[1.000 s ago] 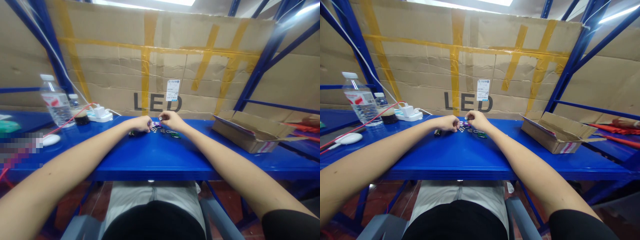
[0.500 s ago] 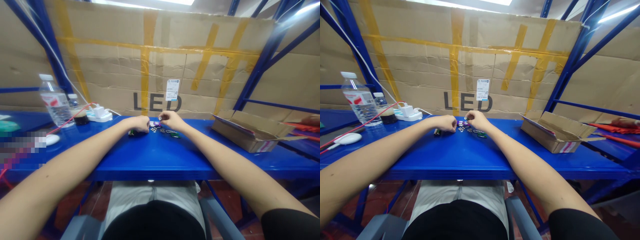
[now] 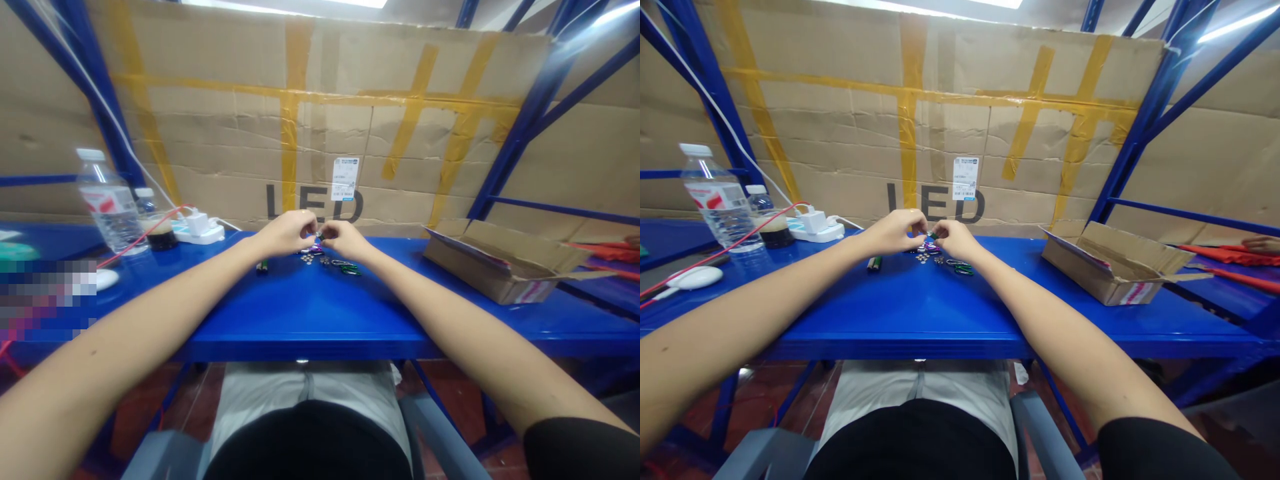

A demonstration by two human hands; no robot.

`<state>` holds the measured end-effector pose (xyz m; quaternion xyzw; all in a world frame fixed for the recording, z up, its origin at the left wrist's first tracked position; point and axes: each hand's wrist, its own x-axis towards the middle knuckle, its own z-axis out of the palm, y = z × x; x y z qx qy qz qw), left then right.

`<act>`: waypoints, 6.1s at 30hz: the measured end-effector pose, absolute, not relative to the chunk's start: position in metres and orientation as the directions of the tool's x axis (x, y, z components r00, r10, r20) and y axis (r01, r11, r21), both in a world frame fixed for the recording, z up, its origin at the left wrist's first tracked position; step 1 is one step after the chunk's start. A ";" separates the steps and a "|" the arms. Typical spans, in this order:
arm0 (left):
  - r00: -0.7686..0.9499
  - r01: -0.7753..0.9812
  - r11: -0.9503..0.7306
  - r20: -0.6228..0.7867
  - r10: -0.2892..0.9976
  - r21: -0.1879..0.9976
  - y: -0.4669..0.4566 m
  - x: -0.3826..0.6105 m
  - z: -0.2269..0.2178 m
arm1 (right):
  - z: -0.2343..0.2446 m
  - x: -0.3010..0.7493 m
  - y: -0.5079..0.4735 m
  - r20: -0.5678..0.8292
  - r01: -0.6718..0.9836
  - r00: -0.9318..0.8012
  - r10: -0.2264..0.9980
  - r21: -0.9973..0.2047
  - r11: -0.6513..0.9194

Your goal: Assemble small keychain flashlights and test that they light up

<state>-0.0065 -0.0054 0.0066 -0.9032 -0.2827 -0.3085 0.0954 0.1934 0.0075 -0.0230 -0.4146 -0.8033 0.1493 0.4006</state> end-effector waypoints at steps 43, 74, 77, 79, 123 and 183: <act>0.585 0.808 -0.586 0.038 0.810 0.062 -0.005 -0.009 -0.003 | -0.020 0.194 0.006 0.381 0.142 -0.323 0.866 -0.886 0.442; 0.373 0.885 -0.405 0.171 0.912 0.229 0.011 0.002 -0.027 | -0.023 0.193 0.005 0.546 0.545 -0.384 0.744 -0.516 0.660; 0.373 0.880 -0.408 0.179 0.910 0.244 0.014 0.001 -0.029 | -0.023 0.193 0.006 0.548 0.547 -0.380 0.745 -0.516 0.659; 0.407 0.858 -0.444 0.184 0.895 0.258 0.016 -0.001 -0.030 | -0.024 0.193 0.006 0.546 0.546 -0.377 0.748 -0.522 0.656; 0.534 0.815 -0.491 -0.070 0.842 0.308 0.021 -0.026 -0.004 | -0.024 0.193 0.006 0.513 0.554 -0.386 0.767 -0.536 0.637; 0.678 0.656 -0.746 0.344 0.649 0.115 0.000 0.019 -0.033 | -0.029 0.202 0.027 0.419 0.369 -0.266 0.868 -0.788 0.493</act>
